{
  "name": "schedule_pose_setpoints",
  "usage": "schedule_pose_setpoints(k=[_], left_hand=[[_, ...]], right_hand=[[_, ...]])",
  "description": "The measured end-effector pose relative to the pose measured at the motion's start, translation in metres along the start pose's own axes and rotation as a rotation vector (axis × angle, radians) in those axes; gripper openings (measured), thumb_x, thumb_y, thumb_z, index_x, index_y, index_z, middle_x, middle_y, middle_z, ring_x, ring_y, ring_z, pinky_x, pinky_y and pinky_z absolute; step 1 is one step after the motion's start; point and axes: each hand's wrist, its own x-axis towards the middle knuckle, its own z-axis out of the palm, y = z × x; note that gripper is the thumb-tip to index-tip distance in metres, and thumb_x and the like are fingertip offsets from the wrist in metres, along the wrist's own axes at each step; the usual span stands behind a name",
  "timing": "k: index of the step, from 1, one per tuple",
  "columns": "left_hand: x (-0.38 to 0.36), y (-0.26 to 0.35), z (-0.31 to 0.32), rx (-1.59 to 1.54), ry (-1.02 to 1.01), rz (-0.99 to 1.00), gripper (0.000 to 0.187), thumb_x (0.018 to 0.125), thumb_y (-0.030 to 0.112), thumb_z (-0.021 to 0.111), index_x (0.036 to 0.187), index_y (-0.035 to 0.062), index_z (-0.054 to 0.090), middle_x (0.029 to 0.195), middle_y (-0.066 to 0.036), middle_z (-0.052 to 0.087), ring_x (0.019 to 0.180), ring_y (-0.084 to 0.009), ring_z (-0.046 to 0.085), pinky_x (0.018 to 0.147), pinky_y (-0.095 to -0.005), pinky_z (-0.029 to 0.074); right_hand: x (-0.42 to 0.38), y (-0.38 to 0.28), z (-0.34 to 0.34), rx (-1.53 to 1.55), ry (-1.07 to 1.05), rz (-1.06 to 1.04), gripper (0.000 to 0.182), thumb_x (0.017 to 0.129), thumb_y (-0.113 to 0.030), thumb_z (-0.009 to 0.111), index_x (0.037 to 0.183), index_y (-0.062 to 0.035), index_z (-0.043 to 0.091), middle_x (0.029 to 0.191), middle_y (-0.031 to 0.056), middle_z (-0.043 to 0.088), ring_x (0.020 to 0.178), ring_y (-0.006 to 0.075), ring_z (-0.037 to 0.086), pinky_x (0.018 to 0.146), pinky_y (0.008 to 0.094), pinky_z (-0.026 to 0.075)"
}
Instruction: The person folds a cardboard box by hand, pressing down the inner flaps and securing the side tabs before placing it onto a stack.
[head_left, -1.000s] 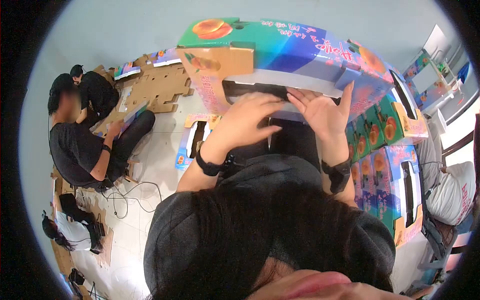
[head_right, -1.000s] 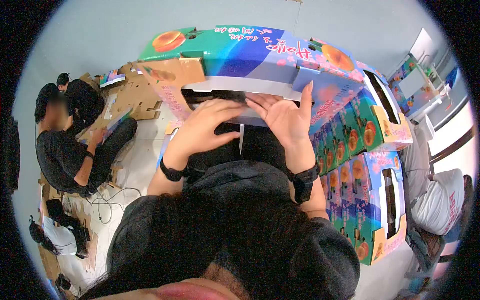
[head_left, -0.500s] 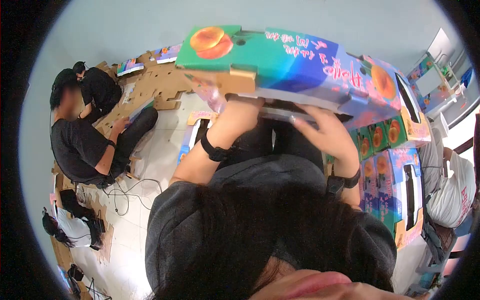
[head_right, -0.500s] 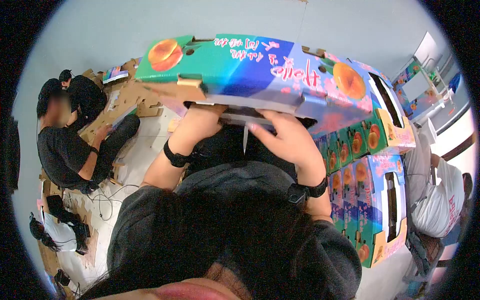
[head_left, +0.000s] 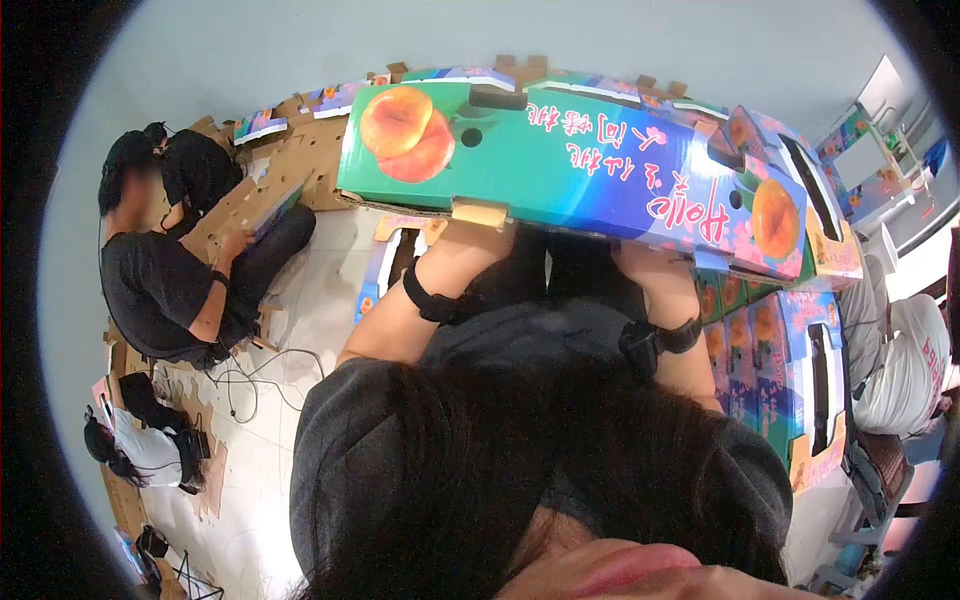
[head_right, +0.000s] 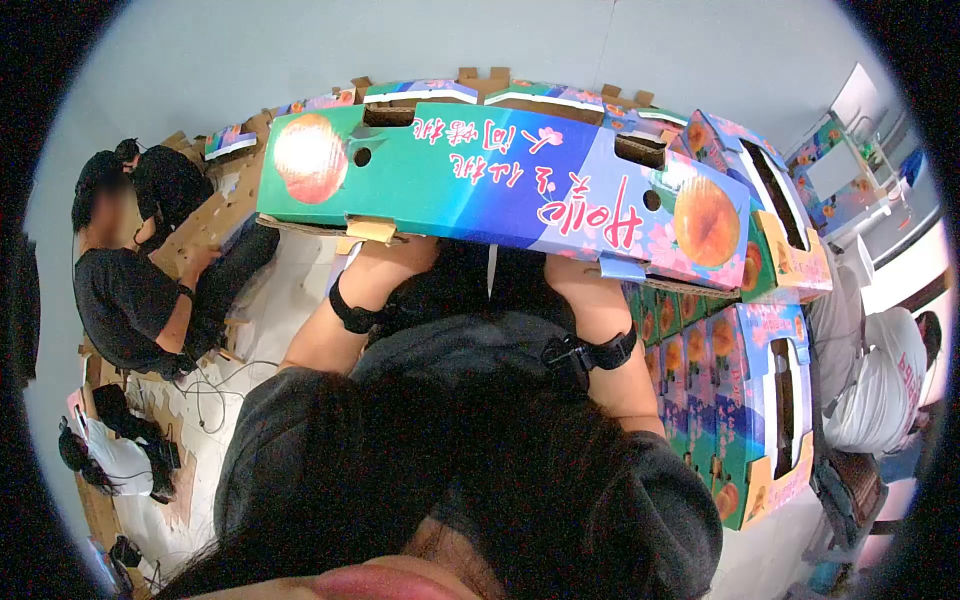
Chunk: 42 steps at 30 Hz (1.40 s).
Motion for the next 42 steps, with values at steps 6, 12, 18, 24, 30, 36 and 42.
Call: schedule_pose_setpoints(k=[6, 12, 18, 24, 30, 36, 42], left_hand=[[0.005, 0.001, -0.006, -0.054, 0.028, 0.0, 0.024, 0.084, 0.011, 0.06, 0.107, 0.0076, 0.067, 0.108, -0.017, 0.067, 0.097, -0.036, 0.064, 0.082, -0.0456, 0.051], [-0.005, -0.013, 0.011, -0.027, -0.179, -0.037, 0.034, 0.082, 0.016, 0.064, 0.114, 0.0062, 0.064, 0.107, -0.019, 0.067, 0.102, -0.0401, 0.064, 0.089, -0.0492, 0.051], [0.036, 0.026, -0.039, -0.282, -0.626, -0.136, 0.06, 0.086, 0.021, 0.066, 0.141, 0.0104, 0.046, 0.125, -0.023, 0.06, 0.113, -0.0403, 0.059, 0.096, -0.0463, 0.048], [0.021, 0.04, -0.028, -0.522, -0.471, 0.079, 0.071, 0.089, 0.025, 0.067, 0.151, 0.0136, 0.035, 0.151, -0.019, 0.041, 0.138, -0.0366, 0.04, 0.114, -0.0436, 0.033], [0.028, 0.035, -0.035, -0.411, -0.45, 0.046, 0.067, 0.09, 0.028, 0.065, 0.148, 0.0098, 0.037, 0.13, -0.023, 0.059, 0.118, -0.0406, 0.057, 0.096, -0.0443, 0.049], [0.03, 0.026, -0.033, -0.433, -0.634, -0.124, 0.068, 0.088, 0.037, 0.068, 0.144, 0.007, 0.044, 0.132, -0.023, 0.058, 0.122, -0.0387, 0.055, 0.103, -0.0407, 0.044], [0.034, 0.011, -0.028, -0.421, -0.702, -0.231, 0.074, 0.083, 0.043, 0.072, 0.14, 0.0026, 0.047, 0.131, -0.024, 0.059, 0.122, -0.036, 0.057, 0.102, -0.0396, 0.045]], right_hand=[[-0.012, 0.012, 0.016, 0.071, 0.224, -0.056, 0.033, 0.092, -0.02, 0.051, 0.121, -0.0067, 0.059, 0.124, 0.0169, 0.062, 0.113, 0.0368, 0.06, 0.096, 0.0497, 0.047], [-0.008, 0.022, 0.019, 0.112, -0.068, 0.092, 0.031, 0.093, -0.021, 0.053, 0.119, -0.0056, 0.06, 0.119, 0.0195, 0.064, 0.112, 0.0389, 0.06, 0.095, 0.0517, 0.047], [0.03, 0.028, 0.003, -0.033, 0.004, -0.077, 0.036, 0.083, -0.012, 0.056, 0.118, -0.0046, 0.063, 0.119, 0.0198, 0.064, 0.116, 0.0414, 0.057, 0.099, 0.0545, 0.043], [0.044, 0.04, 0.023, 0.146, 0.188, -0.13, 0.033, 0.083, -0.014, 0.055, 0.114, -0.0057, 0.065, 0.116, 0.0201, 0.066, 0.111, 0.0413, 0.06, 0.098, 0.051, 0.046], [0.067, 0.037, 0.002, -0.085, -0.446, -0.032, 0.036, 0.093, -0.023, 0.044, 0.115, -0.0001, 0.06, 0.12, 0.0271, 0.061, 0.116, 0.0448, 0.056, 0.103, 0.0525, 0.041], [0.067, 0.031, 0.002, 0.016, -0.418, -0.032, 0.034, 0.093, -0.021, 0.046, 0.116, 0.0002, 0.06, 0.121, 0.0285, 0.06, 0.117, 0.0447, 0.056, 0.103, 0.0501, 0.042], [0.064, 0.028, 0.003, 0.106, -0.334, -0.012, 0.036, 0.09, -0.017, 0.049, 0.122, -0.0024, 0.058, 0.127, 0.027, 0.057, 0.122, 0.0425, 0.053, 0.105, 0.0484, 0.041]])
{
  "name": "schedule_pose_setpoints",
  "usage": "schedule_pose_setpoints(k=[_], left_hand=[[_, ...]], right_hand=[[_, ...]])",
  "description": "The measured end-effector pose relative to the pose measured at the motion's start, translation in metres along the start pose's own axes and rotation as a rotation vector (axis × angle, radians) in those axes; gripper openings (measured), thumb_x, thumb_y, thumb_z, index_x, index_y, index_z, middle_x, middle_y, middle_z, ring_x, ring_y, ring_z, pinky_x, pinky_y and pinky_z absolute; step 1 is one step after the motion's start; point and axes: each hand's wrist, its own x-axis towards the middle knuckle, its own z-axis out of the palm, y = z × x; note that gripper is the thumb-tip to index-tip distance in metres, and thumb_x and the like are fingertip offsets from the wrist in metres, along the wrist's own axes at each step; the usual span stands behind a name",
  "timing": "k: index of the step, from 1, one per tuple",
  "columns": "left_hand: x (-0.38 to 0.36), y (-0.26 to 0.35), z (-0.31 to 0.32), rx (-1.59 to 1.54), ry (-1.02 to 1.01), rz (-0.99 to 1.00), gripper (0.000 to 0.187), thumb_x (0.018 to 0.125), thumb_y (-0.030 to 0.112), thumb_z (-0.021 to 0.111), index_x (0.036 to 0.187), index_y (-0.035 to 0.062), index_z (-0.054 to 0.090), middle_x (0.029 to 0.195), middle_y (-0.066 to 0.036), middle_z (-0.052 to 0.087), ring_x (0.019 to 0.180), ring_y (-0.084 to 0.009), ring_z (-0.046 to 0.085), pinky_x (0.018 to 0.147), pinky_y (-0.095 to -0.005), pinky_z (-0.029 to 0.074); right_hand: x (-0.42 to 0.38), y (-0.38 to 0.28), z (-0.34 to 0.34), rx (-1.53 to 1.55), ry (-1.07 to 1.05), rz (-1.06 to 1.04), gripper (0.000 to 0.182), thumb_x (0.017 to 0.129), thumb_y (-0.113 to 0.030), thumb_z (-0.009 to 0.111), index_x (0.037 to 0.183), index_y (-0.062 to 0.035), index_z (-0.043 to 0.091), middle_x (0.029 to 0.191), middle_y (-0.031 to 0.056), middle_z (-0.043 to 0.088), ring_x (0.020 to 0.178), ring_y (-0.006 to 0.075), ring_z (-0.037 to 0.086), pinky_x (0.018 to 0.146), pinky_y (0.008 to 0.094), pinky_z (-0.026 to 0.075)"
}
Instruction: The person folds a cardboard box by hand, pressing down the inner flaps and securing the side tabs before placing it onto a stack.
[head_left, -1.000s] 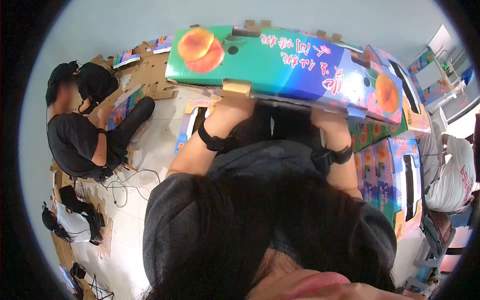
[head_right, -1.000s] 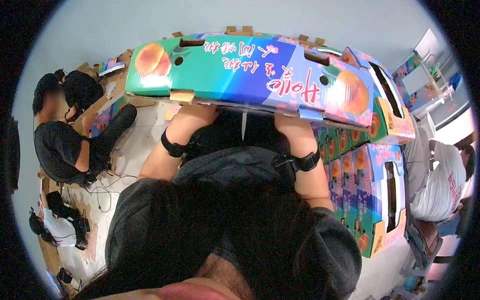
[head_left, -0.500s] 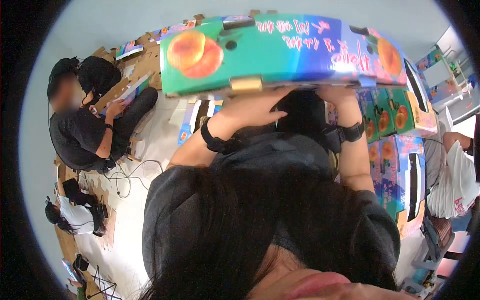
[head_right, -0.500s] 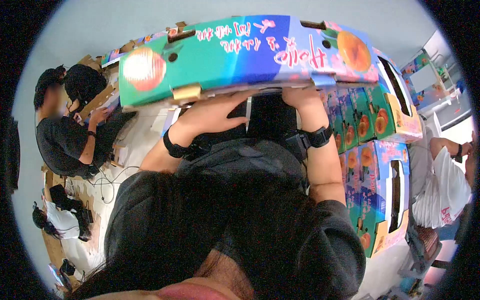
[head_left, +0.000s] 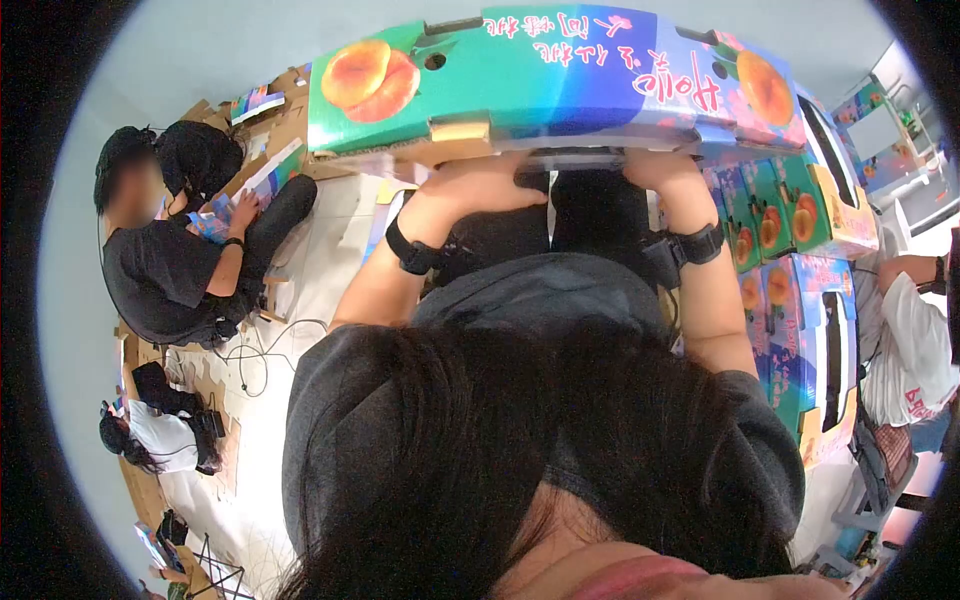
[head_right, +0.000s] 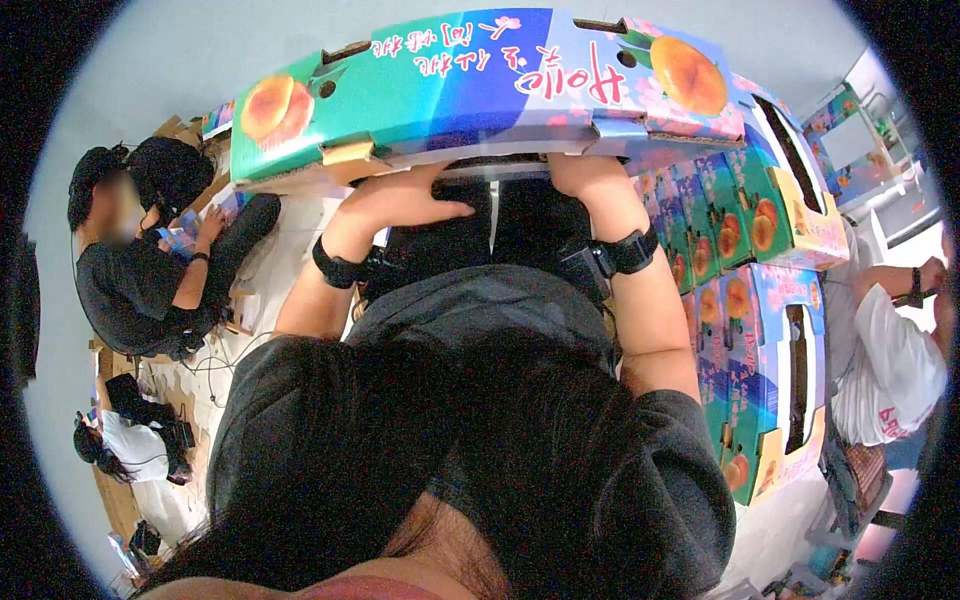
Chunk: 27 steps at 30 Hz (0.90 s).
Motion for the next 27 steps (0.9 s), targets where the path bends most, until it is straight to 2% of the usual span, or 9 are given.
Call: schedule_pose_setpoints(k=[2, 5, 8, 12, 15, 18, 22, 25, 27], left_hand=[[0.008, -0.009, -0.003, -0.032, -0.008, -0.047, 0.073, 0.081, 0.041, 0.073, 0.138, 0.0038, 0.048, 0.128, -0.023, 0.061, 0.119, -0.036, 0.059, 0.099, -0.0404, 0.047], [0.018, -0.015, -0.01, -0.035, -0.024, -0.075, 0.07, 0.078, 0.044, 0.074, 0.134, 0.0066, 0.054, 0.125, -0.022, 0.064, 0.115, -0.0359, 0.062, 0.095, -0.0412, 0.051], [0.019, -0.013, -0.015, -0.097, -0.04, -0.025, 0.072, 0.077, 0.048, 0.075, 0.133, 0.0077, 0.056, 0.125, -0.02, 0.065, 0.115, -0.0349, 0.062, 0.095, -0.0409, 0.051], [0.017, -0.021, -0.006, 0.011, 0.101, 0.026, 0.073, 0.079, 0.051, 0.073, 0.136, 0.0092, 0.055, 0.124, -0.02, 0.065, 0.117, -0.0361, 0.061, 0.098, -0.0398, 0.049], [0.015, -0.011, -0.014, -0.057, -0.064, -0.208, 0.077, 0.074, 0.04, 0.081, 0.136, 0.0037, 0.052, 0.132, -0.023, 0.058, 0.123, -0.0334, 0.056, 0.102, -0.0393, 0.045], [0.008, -0.003, -0.014, -0.044, -0.121, -0.219, 0.075, 0.079, 0.04, 0.077, 0.139, 0.0039, 0.049, 0.133, -0.025, 0.057, 0.124, -0.0358, 0.055, 0.102, -0.0395, 0.045], [0.002, -0.022, 0.006, 0.073, -0.055, -0.031, 0.067, 0.088, 0.033, 0.069, 0.143, 0.0065, 0.043, 0.134, -0.025, 0.056, 0.125, -0.0375, 0.054, 0.103, -0.0395, 0.044], [-0.003, -0.012, 0.003, 0.058, -0.128, -0.089, 0.06, 0.09, 0.029, 0.067, 0.142, 0.007, 0.045, 0.136, -0.023, 0.054, 0.126, -0.0386, 0.052, 0.103, -0.0411, 0.043], [-0.006, -0.013, 0.009, 0.149, -0.043, -0.024, 0.054, 0.091, 0.026, 0.064, 0.14, 0.0073, 0.047, 0.133, -0.023, 0.056, 0.124, -0.0393, 0.053, 0.102, -0.0422, 0.044]], right_hand=[[-0.001, 0.004, 0.012, -0.046, 0.106, -0.077, 0.038, 0.081, -0.008, 0.056, 0.119, -0.005, 0.06, 0.121, 0.0234, 0.06, 0.119, 0.0406, 0.055, 0.101, 0.0481, 0.043], [-0.002, -0.003, -0.003, -0.004, 0.069, -0.11, 0.046, 0.074, 0.0, 0.061, 0.12, -0.0065, 0.059, 0.123, 0.0223, 0.059, 0.123, 0.0414, 0.051, 0.103, 0.0489, 0.04], [-0.014, -0.012, -0.009, 0.025, 0.123, -0.149, 0.048, 0.077, -0.002, 0.058, 0.124, -0.0068, 0.057, 0.127, 0.0238, 0.057, 0.125, 0.0436, 0.048, 0.108, 0.05, 0.036], [-0.017, -0.018, -0.007, 0.057, 0.123, -0.115, 0.046, 0.082, -0.006, 0.053, 0.128, -0.0044, 0.054, 0.134, 0.027, 0.051, 0.13, 0.045, 0.044, 0.111, 0.0531, 0.032], [-0.019, -0.014, -0.004, 0.044, 0.134, -0.126, 0.038, 0.091, -0.016, 0.047, 0.124, 0.0003, 0.054, 0.132, 0.026, 0.053, 0.126, 0.0399, 0.049, 0.111, 0.0527, 0.033], [-0.022, -0.013, -0.001, 0.072, 0.171, -0.12, 0.035, 0.092, -0.019, 0.047, 0.12, -0.0009, 0.057, 0.126, 0.0249, 0.056, 0.122, 0.0401, 0.052, 0.106, 0.0521, 0.036], [-0.023, -0.018, 0.002, 0.296, 0.303, -0.011, 0.032, 0.093, -0.022, 0.048, 0.115, -0.0026, 0.06, 0.12, 0.0234, 0.06, 0.115, 0.0403, 0.056, 0.099, 0.0512, 0.041], [-0.029, -0.022, 0.002, 0.485, 0.411, 0.047, 0.031, 0.093, -0.025, 0.048, 0.111, -0.0038, 0.063, 0.115, 0.0223, 0.063, 0.111, 0.0405, 0.058, 0.094, 0.0506, 0.044], [-0.03, -0.021, 0.005, 0.508, 0.445, 0.044, 0.031, 0.094, -0.027, 0.048, 0.109, -0.0046, 0.064, 0.111, 0.0216, 0.066, 0.108, 0.0406, 0.06, 0.091, 0.0502, 0.047]])
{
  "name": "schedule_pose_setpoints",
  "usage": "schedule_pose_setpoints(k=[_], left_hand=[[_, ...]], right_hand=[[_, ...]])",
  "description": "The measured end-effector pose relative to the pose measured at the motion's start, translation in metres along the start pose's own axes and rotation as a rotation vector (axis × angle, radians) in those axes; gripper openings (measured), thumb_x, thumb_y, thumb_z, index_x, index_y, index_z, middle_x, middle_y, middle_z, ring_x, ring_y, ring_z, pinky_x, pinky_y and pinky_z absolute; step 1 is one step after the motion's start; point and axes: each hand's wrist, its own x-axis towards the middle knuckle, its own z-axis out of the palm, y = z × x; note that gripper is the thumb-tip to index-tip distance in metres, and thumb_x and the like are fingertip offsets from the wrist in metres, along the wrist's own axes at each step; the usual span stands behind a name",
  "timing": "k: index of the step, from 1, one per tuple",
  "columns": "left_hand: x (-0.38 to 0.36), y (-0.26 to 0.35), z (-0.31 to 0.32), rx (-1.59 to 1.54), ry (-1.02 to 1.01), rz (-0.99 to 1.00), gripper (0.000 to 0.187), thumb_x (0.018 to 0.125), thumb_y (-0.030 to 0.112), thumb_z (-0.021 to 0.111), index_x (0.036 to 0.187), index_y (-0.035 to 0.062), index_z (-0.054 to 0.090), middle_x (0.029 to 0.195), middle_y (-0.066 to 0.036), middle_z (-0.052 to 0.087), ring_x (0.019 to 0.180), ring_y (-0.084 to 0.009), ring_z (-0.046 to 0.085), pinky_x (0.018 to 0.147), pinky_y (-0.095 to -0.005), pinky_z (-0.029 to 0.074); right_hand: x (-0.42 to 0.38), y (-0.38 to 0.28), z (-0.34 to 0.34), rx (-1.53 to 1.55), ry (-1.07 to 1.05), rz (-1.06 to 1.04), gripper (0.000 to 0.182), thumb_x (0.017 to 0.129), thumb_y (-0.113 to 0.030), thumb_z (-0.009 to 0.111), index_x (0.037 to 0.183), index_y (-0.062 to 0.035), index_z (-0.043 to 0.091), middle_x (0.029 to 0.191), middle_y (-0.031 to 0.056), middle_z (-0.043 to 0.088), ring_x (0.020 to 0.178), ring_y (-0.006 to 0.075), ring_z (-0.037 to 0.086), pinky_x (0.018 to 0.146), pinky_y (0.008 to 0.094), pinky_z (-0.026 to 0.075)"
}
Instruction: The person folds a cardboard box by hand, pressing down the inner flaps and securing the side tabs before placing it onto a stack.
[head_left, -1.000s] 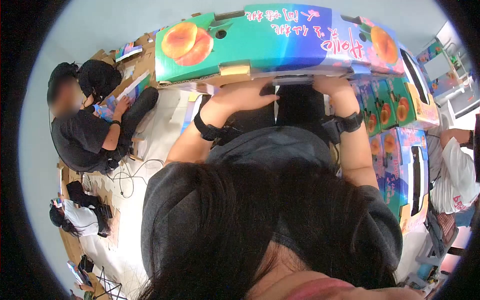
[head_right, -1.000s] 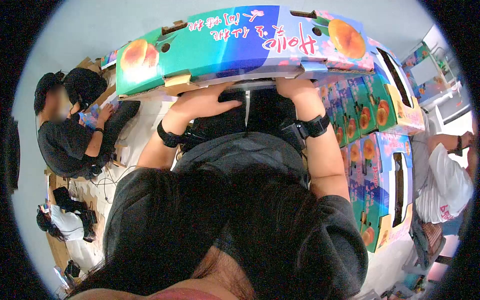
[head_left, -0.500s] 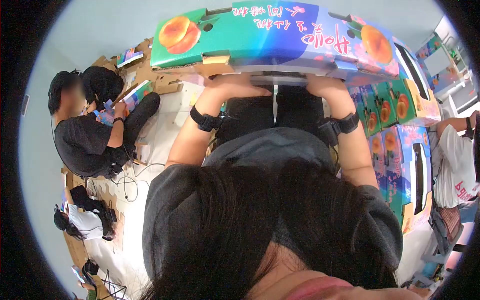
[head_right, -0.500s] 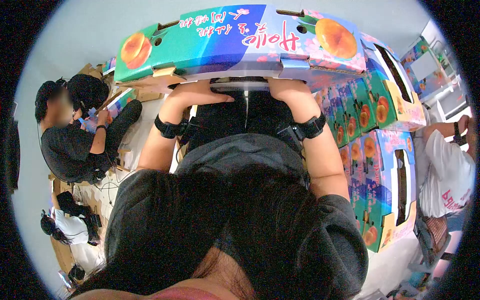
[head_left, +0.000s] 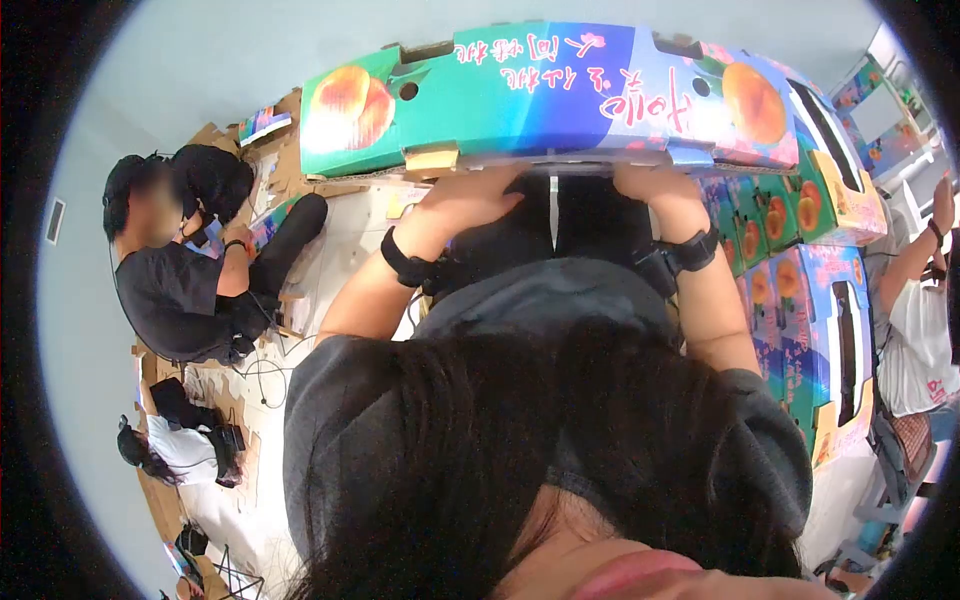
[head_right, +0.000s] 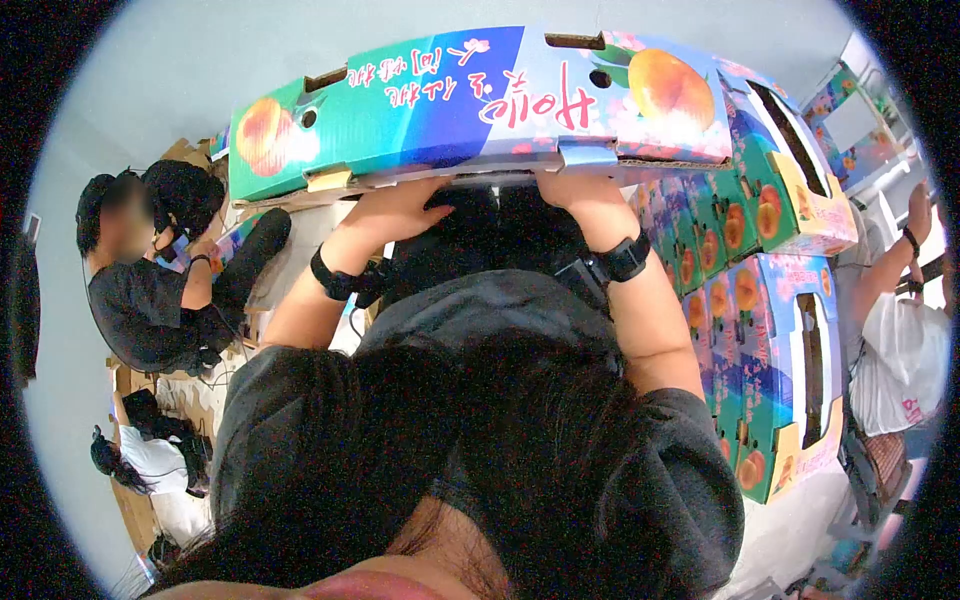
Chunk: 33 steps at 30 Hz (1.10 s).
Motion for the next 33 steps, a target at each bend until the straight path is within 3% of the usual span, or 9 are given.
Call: schedule_pose_setpoints(k=[4, 7, 10, 14, 17, 21, 26, 27, 33], left_hand=[[0.005, -0.006, 0.008, 0.108, 0.15, 0.129, 0.046, 0.091, 0.021, 0.062, 0.135, 0.0072, 0.053, 0.127, -0.023, 0.059, 0.12, -0.04, 0.055, 0.1, -0.044, 0.045], [0.007, -0.008, 0.0, 0.086, 0.126, 0.111, 0.043, 0.091, 0.018, 0.062, 0.131, 0.0061, 0.056, 0.124, -0.023, 0.06, 0.119, -0.0404, 0.055, 0.099, -0.0446, 0.045], [0.01, 0.001, -0.017, 0.097, 0.011, -0.016, 0.042, 0.09, 0.017, 0.062, 0.13, 0.0052, 0.057, 0.123, -0.024, 0.06, 0.119, -0.0406, 0.055, 0.099, -0.0452, 0.045], [0.021, -0.022, 0.002, 0.129, 0.364, 0.17, 0.034, 0.088, 0.015, 0.057, 0.121, 0.0052, 0.06, 0.11, -0.022, 0.065, 0.104, -0.0397, 0.063, 0.087, -0.0458, 0.051], [0.025, -0.011, -0.014, 0.033, 0.217, 0.059, 0.052, 0.084, 0.026, 0.07, 0.13, 0.0057, 0.056, 0.121, -0.023, 0.062, 0.114, -0.0403, 0.059, 0.095, -0.044, 0.048], [0.016, 0.008, -0.031, -0.1, 0.03, -0.024, 0.063, 0.083, 0.039, 0.073, 0.133, 0.005, 0.055, 0.126, -0.023, 0.06, 0.117, -0.0395, 0.058, 0.098, -0.0428, 0.047], [-0.009, 0.027, -0.036, -0.033, 0.026, 0.047, 0.063, 0.088, 0.046, 0.068, 0.137, 0.0087, 0.053, 0.127, -0.023, 0.061, 0.118, -0.0378, 0.058, 0.098, -0.0406, 0.048], [-0.011, 0.02, -0.027, -0.095, 0.15, 0.216, 0.059, 0.089, 0.044, 0.067, 0.135, 0.0099, 0.054, 0.122, -0.022, 0.062, 0.112, -0.0386, 0.061, 0.093, -0.0416, 0.05], [0.003, -0.007, -0.004, 0.177, 0.28, -0.051, 0.052, 0.089, 0.037, 0.066, 0.133, 0.0123, 0.053, 0.12, -0.019, 0.063, 0.109, -0.0397, 0.061, 0.09, -0.0452, 0.051]], right_hand=[[0.006, 0.01, 0.008, -0.137, -0.103, -0.024, 0.033, 0.094, -0.029, 0.047, 0.112, -0.005, 0.062, 0.112, 0.0196, 0.066, 0.108, 0.0381, 0.061, 0.094, 0.048, 0.046], [0.013, 0.002, -0.002, -0.242, -0.45, 0.246, 0.034, 0.095, -0.028, 0.046, 0.116, -0.0053, 0.06, 0.116, 0.0183, 0.064, 0.11, 0.0352, 0.06, 0.098, 0.0452, 0.045], [0.011, -0.015, -0.011, -0.213, -0.322, 0.149, 0.032, 0.094, -0.027, 0.047, 0.109, -0.0051, 0.066, 0.11, 0.0226, 0.066, 0.106, 0.0419, 0.061, 0.094, 0.0489, 0.046], [0.01, -0.02, -0.015, -0.308, -0.273, 0.068, 0.032, 0.095, -0.023, 0.047, 0.12, -0.0083, 0.062, 0.124, 0.023, 0.061, 0.12, 0.0417, 0.055, 0.101, 0.0475, 0.044], [0.021, -0.011, -0.01, -0.568, -0.494, -0.098, 0.037, 0.091, -0.013, 0.05, 0.128, -0.0091, 0.057, 0.128, 0.0234, 0.058, 0.119, 0.0424, 0.055, 0.1, 0.0477, 0.045], [0.012, 0.003, -0.002, -0.439, -0.311, -0.178, 0.036, 0.094, -0.016, 0.046, 0.128, -0.0094, 0.057, 0.13, 0.022, 0.057, 0.121, 0.042, 0.054, 0.102, 0.0482, 0.043], [0.011, -0.008, -0.006, -0.247, -0.273, 0.034, 0.032, 0.098, -0.023, 0.043, 0.119, -0.0104, 0.064, 0.122, 0.0198, 0.063, 0.117, 0.039, 0.057, 0.1, 0.0482, 0.043], [0.01, -0.014, -0.011, -0.212, -0.282, 0.058, 0.032, 0.097, -0.024, 0.043, 0.116, -0.0095, 0.064, 0.119, 0.0199, 0.064, 0.116, 0.038, 0.058, 0.1, 0.0481, 0.043], [0.015, -0.019, -0.009, -0.188, -0.352, 0.126, 0.035, 0.094, -0.027, 0.041, 0.11, -0.0014, 0.059, 0.117, 0.0223, 0.063, 0.117, 0.0366, 0.057, 0.107, 0.0474, 0.036]])
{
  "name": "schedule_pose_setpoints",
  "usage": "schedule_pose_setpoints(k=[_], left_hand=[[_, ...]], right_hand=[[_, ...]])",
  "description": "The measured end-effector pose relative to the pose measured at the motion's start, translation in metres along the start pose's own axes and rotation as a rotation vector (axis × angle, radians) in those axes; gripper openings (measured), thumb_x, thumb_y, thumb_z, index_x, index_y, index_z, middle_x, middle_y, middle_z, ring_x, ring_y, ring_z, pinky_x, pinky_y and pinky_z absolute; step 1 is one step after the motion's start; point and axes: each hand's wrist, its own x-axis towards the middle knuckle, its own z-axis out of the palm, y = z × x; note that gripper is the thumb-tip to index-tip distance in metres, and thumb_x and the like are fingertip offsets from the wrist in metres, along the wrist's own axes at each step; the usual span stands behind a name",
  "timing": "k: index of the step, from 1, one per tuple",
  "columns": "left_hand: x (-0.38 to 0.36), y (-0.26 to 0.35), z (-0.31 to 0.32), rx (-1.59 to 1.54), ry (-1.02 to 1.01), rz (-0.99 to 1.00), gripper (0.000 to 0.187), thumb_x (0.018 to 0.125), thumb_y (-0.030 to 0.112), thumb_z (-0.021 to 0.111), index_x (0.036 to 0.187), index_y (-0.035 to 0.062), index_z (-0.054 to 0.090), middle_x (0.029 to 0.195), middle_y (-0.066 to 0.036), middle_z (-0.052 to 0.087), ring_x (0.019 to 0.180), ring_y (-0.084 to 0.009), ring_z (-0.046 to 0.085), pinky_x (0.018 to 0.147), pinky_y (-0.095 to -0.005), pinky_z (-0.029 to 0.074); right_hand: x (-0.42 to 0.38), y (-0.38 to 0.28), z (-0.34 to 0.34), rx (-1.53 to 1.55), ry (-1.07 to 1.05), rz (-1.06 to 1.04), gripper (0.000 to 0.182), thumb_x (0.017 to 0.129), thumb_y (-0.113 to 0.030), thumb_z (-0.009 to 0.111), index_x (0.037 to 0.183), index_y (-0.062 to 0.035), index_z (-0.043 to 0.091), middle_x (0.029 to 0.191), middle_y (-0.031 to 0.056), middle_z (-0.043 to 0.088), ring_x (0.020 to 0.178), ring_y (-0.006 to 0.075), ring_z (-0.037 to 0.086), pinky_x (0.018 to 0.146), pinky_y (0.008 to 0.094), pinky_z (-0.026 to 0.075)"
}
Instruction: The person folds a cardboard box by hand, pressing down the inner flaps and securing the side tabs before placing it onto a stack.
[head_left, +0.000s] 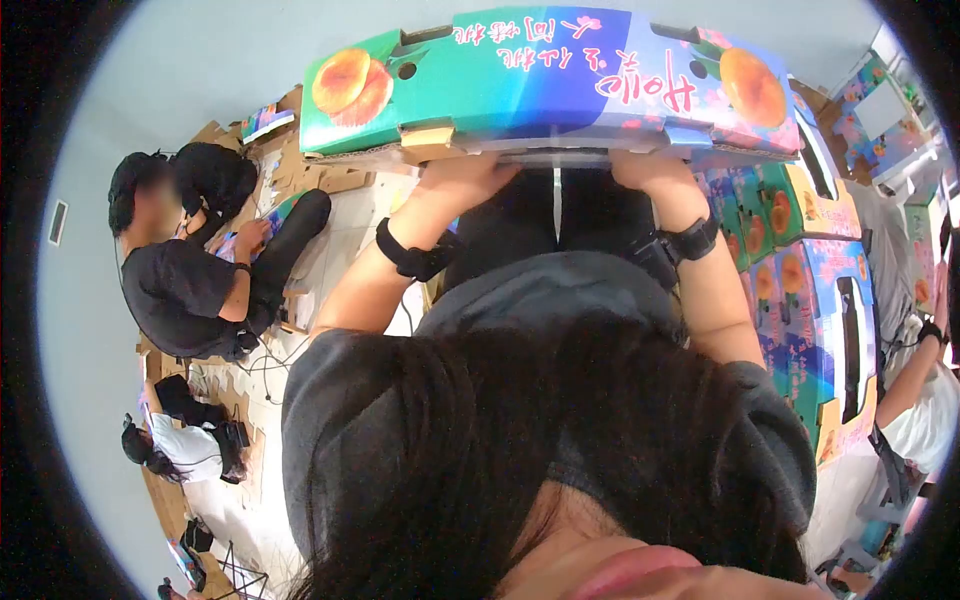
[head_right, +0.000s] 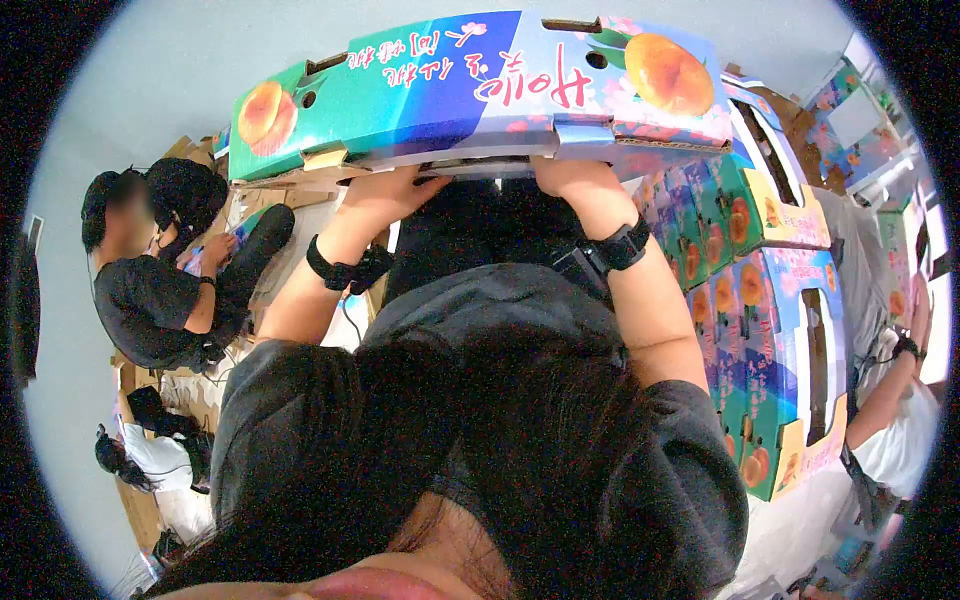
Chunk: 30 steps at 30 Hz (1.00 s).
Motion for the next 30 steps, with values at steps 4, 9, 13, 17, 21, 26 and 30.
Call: schedule_pose_setpoints(k=[4, 9, 13, 17, 21, 26, 30], left_hand=[[0.005, -0.01, 0.014, -0.014, 0.122, 0.058, 0.063, 0.08, 0.034, 0.076, 0.134, 0.009, 0.054, 0.131, -0.019, 0.057, 0.122, -0.0397, 0.053, 0.102, -0.046, 0.043], [0.016, -0.005, -0.005, 0.046, -0.251, -0.099, 0.07, 0.076, 0.027, 0.079, 0.138, 0.0085, 0.052, 0.14, -0.021, 0.05, 0.132, -0.0399, 0.044, 0.111, -0.0457, 0.035], [0.016, -0.016, 0.007, 0.084, -0.106, -0.007, 0.07, 0.076, 0.024, 0.078, 0.139, 0.0087, 0.051, 0.141, -0.022, 0.049, 0.133, -0.0398, 0.043, 0.112, -0.0458, 0.035], [0.02, -0.026, 0.015, 0.118, -0.029, 0.057, 0.07, 0.077, 0.021, 0.076, 0.14, 0.0088, 0.05, 0.141, -0.023, 0.049, 0.134, -0.0396, 0.042, 0.113, -0.0458, 0.034], [0.021, -0.029, 0.016, 0.17, -0.017, 0.12, 0.07, 0.077, 0.018, 0.075, 0.141, 0.009, 0.048, 0.142, -0.024, 0.047, 0.135, -0.04, 0.041, 0.113, -0.0463, 0.034], [0.018, -0.023, 0.005, 0.188, -0.033, 0.193, 0.072, 0.078, 0.02, 0.075, 0.143, 0.0093, 0.046, 0.146, -0.024, 0.043, 0.137, -0.0416, 0.038, 0.114, -0.0476, 0.032], [0.02, -0.03, 0.018, 0.245, 0.251, 0.34, 0.046, 0.089, 0.01, 0.056, 0.134, 0.0067, 0.052, 0.135, -0.021, 0.054, 0.126, -0.0384, 0.051, 0.105, -0.0439, 0.042]], right_hand=[[-0.001, 0.003, 0.005, 0.021, 0.109, -0.075, 0.033, 0.094, -0.025, 0.043, 0.112, -0.0015, 0.058, 0.12, 0.0231, 0.061, 0.116, 0.0372, 0.057, 0.106, 0.0466, 0.037], [0.003, 0.003, -0.007, -0.113, -0.067, -0.114, 0.033, 0.093, -0.025, 0.045, 0.113, -0.0012, 0.057, 0.118, 0.0228, 0.061, 0.114, 0.0372, 0.057, 0.103, 0.0471, 0.04], [0.008, 0.011, 0.0, -0.157, -0.035, -0.165, 0.034, 0.093, -0.026, 0.045, 0.114, -0.0014, 0.058, 0.12, 0.0215, 0.061, 0.117, 0.0352, 0.056, 0.103, 0.0472, 0.039], [-0.002, -0.014, -0.021, -0.032, -0.104, 0.036, 0.036, 0.094, -0.028, 0.043, 0.116, -0.0034, 0.058, 0.125, 0.0198, 0.06, 0.12, 0.0325, 0.055, 0.105, 0.0461, 0.037], [-0.004, -0.013, -0.018, -0.024, -0.071, 0.001, 0.038, 0.095, -0.03, 0.041, 0.118, -0.0046, 0.057, 0.128, 0.0203, 0.059, 0.122, 0.0329, 0.053, 0.107, 0.0457, 0.036], [0.009, -0.002, -0.003, -0.15, -0.071, 0.018, 0.037, 0.095, -0.029, 0.041, 0.12, -0.0048, 0.056, 0.13, 0.0215, 0.058, 0.123, 0.0343, 0.052, 0.107, 0.0459, 0.036], [0.005, -0.011, -0.017, -0.144, -0.105, -0.037, 0.037, 0.095, -0.028, 0.04, 0.12, -0.0044, 0.055, 0.13, 0.0219, 0.057, 0.123, 0.0351, 0.053, 0.108, 0.046, 0.036]])
